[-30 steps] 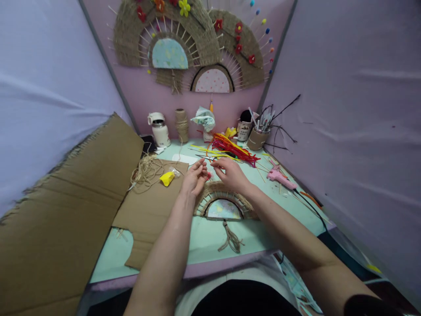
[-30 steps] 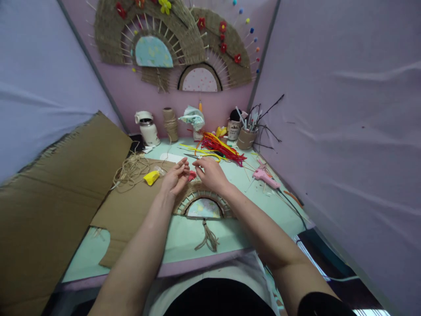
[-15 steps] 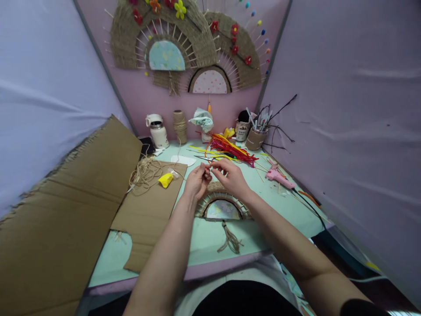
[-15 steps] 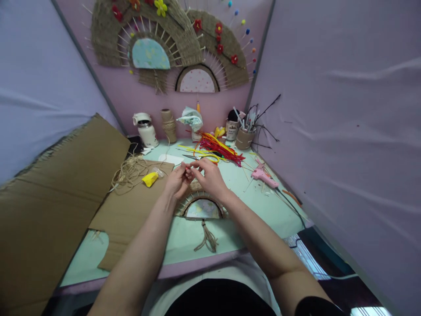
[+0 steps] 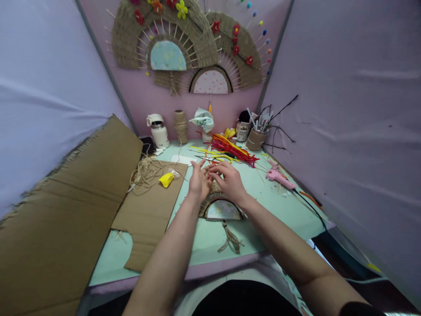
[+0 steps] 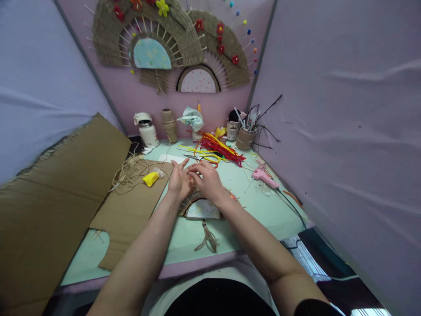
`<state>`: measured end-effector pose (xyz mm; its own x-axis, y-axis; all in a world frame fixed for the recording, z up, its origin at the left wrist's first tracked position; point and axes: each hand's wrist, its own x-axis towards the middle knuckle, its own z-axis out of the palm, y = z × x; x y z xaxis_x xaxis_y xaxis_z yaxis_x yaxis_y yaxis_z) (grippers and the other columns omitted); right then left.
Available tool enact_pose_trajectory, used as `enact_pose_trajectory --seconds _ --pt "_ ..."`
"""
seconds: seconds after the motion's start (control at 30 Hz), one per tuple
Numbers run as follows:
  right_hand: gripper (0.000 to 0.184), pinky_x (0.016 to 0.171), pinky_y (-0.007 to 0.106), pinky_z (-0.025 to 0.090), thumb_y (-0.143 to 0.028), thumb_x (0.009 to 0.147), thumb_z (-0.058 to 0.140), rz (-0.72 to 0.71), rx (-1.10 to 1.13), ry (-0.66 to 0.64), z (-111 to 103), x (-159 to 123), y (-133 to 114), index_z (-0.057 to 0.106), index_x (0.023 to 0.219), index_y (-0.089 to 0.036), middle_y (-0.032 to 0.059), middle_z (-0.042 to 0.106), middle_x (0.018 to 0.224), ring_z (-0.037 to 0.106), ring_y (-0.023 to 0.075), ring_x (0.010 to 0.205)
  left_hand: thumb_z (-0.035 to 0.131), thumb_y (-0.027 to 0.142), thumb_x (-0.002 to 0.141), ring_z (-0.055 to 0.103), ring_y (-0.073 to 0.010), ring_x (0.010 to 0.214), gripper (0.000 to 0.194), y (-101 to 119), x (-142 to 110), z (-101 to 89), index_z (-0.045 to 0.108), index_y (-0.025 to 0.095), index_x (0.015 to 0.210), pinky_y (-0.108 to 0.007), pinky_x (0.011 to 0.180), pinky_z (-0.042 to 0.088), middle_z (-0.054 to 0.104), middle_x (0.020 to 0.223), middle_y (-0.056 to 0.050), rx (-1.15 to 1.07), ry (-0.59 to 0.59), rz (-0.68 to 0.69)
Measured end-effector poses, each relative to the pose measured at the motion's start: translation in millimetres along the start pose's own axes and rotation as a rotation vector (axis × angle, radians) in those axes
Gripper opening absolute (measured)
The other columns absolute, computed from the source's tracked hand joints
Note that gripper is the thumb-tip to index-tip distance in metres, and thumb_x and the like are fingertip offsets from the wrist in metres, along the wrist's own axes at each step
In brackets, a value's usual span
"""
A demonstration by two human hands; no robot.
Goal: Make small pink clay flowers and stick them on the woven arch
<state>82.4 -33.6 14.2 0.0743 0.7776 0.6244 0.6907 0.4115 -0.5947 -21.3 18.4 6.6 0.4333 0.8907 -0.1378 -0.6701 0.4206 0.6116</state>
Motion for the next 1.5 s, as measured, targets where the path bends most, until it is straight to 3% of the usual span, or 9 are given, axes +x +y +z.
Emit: enact_pose_trajectory --seconds 0.1,0.2,0.4,0.57,0.77,0.93,1.13,1.37,1.5 --pt "0.017 0.084 0.031 0.046 -0.022 0.091 0.054 -0.118 -0.081 -0.065 7 -10 -1 0.07 0.092 -0.016 0.0079 0.064 0.091 0.056 0.0191 0.09 0.027 0.077 0.081 0.065 -0.0207 0.084 0.07 9 0 -4.7 0.051 0.022 0.119 -0.032 0.065 0.053 0.063 0.107 -0.013 -0.186 -0.073 -0.131" --pt "0.027 0.088 0.034 0.045 -0.026 0.096 0.046 -0.163 -0.17 -0.158 9 -19 -3 0.069 0.105 -0.017 0.0095 0.064 0.1 0.052 0.0206 0.096 0.024 0.077 0.081 0.063 -0.0252 0.1 0.074 13 0 -7.9 0.049 0.021 0.122 -0.039 0.076 0.054 0.059 0.119 -0.017 -0.276 -0.067 -0.127" --pt "0.047 0.103 0.047 0.036 -0.041 0.095 0.045 -0.09 -0.377 -0.289 5 -25 -9 0.049 0.137 -0.021 0.0123 0.043 0.141 0.035 0.029 0.125 0.026 0.078 0.08 0.06 -0.0292 0.109 0.073 8 -2 -7.2 0.052 0.022 0.119 -0.048 0.083 0.052 0.059 0.121 -0.017 -0.267 -0.09 -0.12" --pt "0.054 0.107 0.049 0.03 -0.05 0.093 0.045 -0.136 -0.412 -0.41 2 -34 -14 0.044 0.141 -0.025 0.0107 0.035 0.149 0.029 0.0309 0.132 0.028 0.079 0.079 0.057 -0.0317 0.114 0.072 11 -2 -10.0 0.055 0.023 0.115 -0.05 0.082 0.051 0.058 0.123 -0.016 -0.296 -0.097 -0.1" --pt "0.055 0.107 0.05 0.028 -0.049 0.093 0.047 -0.057 -0.477 -0.322 2 -31 -6 0.042 0.142 -0.026 0.0111 0.03 0.152 0.025 0.0313 0.136 0.029 0.08 0.078 0.058 -0.0308 0.11 0.074 10 -5 -6.0 0.059 0.021 0.112 -0.051 0.084 0.05 0.06 0.119 -0.017 -0.295 -0.132 -0.141" --pt "0.06 0.11 0.05 0.024 -0.055 0.091 0.046 -0.15 -0.449 -0.389 2 -35 -13 0.041 0.143 -0.026 0.0112 0.028 0.154 0.021 0.0306 0.139 0.025 0.081 0.078 0.058 -0.0302 0.112 0.077 11 -7 -5.0 0.058 0.022 0.115 -0.048 0.084 0.05 0.058 0.124 -0.016 -0.241 -0.156 -0.13" --pt "0.059 0.109 0.052 0.025 -0.054 0.09 0.048 -0.078 -0.497 -0.317 -2 -34 -11 0.043 0.142 -0.027 0.0114 0.027 0.155 0.02 0.0326 0.14 0.028 0.082 0.076 0.058 -0.0314 0.109 0.077 11 -10 1.2 0.061 0.021 0.111 -0.051 0.083 0.05 0.061 0.118 -0.017 -0.268 -0.111 -0.157" --pt "0.063 0.112 0.052 0.021 -0.057 0.088 0.05 -0.151 -0.469 -0.417 -1 -39 -20 0.043 0.142 -0.026 0.0112 0.026 0.155 0.02 0.0322 0.141 0.024 0.081 0.078 0.058 -0.03 0.113 0.076 9 -7 -5.2 0.06 0.023 0.112 -0.047 0.082 0.052 0.06 0.122 -0.015 -0.263 -0.16 -0.113" --pt "0.062 0.112 0.052 0.019 -0.057 0.089 0.048 -0.088 -0.503 -0.342 -3 -37 -12 0.042 0.142 -0.026 0.0111 0.025 0.156 0.018 0.032 0.142 0.024 0.081 0.078 0.059 -0.0308 0.111 0.078 8 -7 -3.7 0.06 0.021 0.112 -0.048 0.082 0.051 0.061 0.12 -0.017 -0.258 -0.177 -0.143"
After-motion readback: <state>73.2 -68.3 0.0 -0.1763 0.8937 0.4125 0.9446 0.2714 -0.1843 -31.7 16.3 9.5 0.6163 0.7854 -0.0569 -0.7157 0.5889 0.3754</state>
